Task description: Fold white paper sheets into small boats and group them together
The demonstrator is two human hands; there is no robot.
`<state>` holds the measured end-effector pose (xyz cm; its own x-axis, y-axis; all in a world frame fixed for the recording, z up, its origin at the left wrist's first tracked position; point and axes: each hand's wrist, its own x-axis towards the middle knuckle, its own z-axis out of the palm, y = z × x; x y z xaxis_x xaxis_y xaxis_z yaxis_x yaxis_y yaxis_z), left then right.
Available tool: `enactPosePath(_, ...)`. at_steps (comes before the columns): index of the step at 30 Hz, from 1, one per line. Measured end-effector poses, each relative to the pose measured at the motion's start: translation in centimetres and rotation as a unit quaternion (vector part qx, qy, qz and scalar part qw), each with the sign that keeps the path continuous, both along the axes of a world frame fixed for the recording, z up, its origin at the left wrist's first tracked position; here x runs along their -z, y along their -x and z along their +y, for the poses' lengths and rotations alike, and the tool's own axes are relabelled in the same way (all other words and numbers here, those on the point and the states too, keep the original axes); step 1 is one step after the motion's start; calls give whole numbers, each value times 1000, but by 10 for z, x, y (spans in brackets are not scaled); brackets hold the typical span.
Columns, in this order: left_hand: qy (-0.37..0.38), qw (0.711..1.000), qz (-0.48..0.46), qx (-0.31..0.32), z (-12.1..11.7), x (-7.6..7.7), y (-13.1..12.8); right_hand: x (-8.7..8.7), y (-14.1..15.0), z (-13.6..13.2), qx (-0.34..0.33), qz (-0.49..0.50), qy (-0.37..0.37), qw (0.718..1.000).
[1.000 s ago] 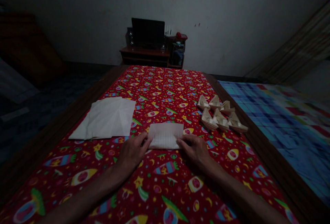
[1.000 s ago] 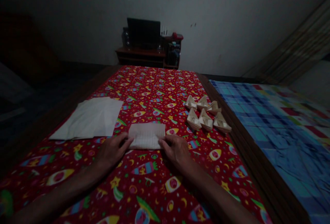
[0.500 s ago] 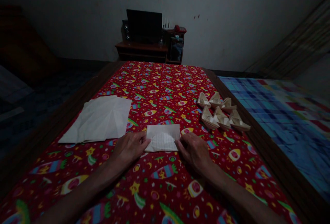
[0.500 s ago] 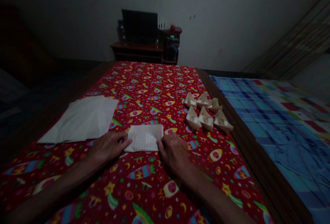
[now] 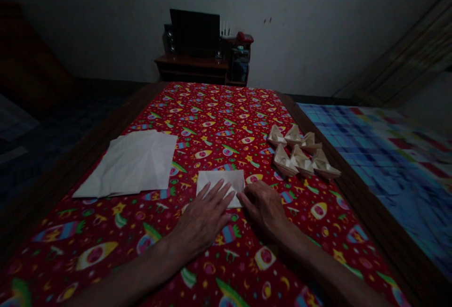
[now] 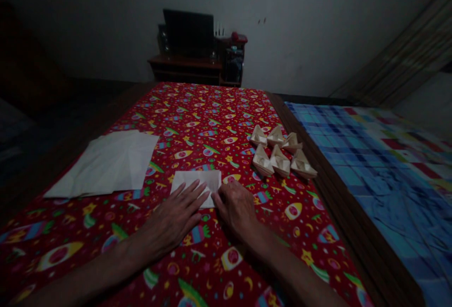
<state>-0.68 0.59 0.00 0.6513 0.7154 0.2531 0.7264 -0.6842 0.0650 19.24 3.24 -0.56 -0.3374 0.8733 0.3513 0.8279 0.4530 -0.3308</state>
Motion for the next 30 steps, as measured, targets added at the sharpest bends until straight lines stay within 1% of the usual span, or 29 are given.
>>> enactPosePath(2,5,1000,3,-6,-2,7,2,-1,0,0,-3,2,-1,1000)
enactPosePath(5,7,1000,3,-6,-3,11,5,-3,1,-1,-5,3,0,1000)
enactPosePath(12,-1,1000,-9,-3,-2,8,5,-5,2,-1,-12,4,3,1000)
enactPosePath(16,11,1000,1,-9,-2,6,4,-5,2,0,-15,0,-3,1000)
enactPosePath(24,11,1000,-9,-8,0,3,5,-3,2,0,-14,-1,-19,1000)
enactPosePath(30,17,1000,-4,-20,1,1,5,-1,2,1,-9,-14,-21,1000)
